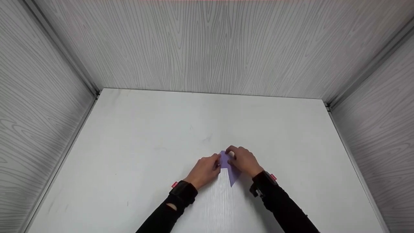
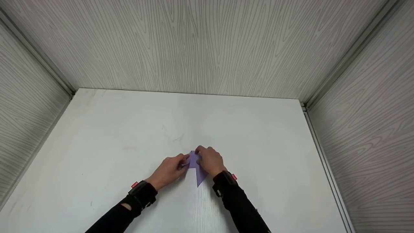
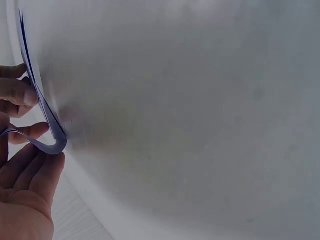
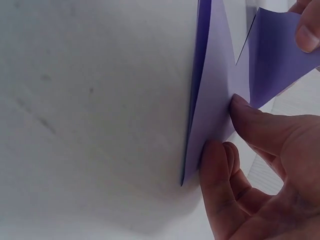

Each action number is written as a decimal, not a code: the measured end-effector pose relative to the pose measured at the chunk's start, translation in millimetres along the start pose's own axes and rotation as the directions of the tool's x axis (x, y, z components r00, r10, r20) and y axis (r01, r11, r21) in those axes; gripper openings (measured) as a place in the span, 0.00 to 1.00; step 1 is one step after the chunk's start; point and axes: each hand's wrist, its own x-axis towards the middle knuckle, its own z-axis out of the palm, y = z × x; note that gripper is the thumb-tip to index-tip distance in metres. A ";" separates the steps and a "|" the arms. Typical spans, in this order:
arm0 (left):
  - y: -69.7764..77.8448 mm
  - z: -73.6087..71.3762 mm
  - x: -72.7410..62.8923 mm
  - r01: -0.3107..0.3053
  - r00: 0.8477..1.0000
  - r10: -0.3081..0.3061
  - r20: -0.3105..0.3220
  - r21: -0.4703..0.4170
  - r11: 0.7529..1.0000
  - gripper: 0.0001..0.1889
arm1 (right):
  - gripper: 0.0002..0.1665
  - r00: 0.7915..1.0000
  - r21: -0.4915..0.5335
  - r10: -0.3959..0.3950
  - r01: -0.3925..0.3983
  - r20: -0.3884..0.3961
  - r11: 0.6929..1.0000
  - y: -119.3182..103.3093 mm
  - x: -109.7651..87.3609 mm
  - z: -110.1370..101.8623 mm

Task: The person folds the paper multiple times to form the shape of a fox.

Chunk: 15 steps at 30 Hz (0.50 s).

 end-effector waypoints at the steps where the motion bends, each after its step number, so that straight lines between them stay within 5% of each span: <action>1: 0.2 0.6 0.0 -0.002 1.000 0.002 0.004 0.000 1.000 0.07 | 0.17 1.000 -0.001 0.004 -0.004 0.001 1.000 -0.3 0.3 -0.1; 15: 6.2 4.9 -2.2 -0.017 0.998 0.015 0.056 0.039 0.999 0.07 | 0.16 1.000 0.007 0.020 -0.021 0.006 1.000 -2.0 1.4 -1.6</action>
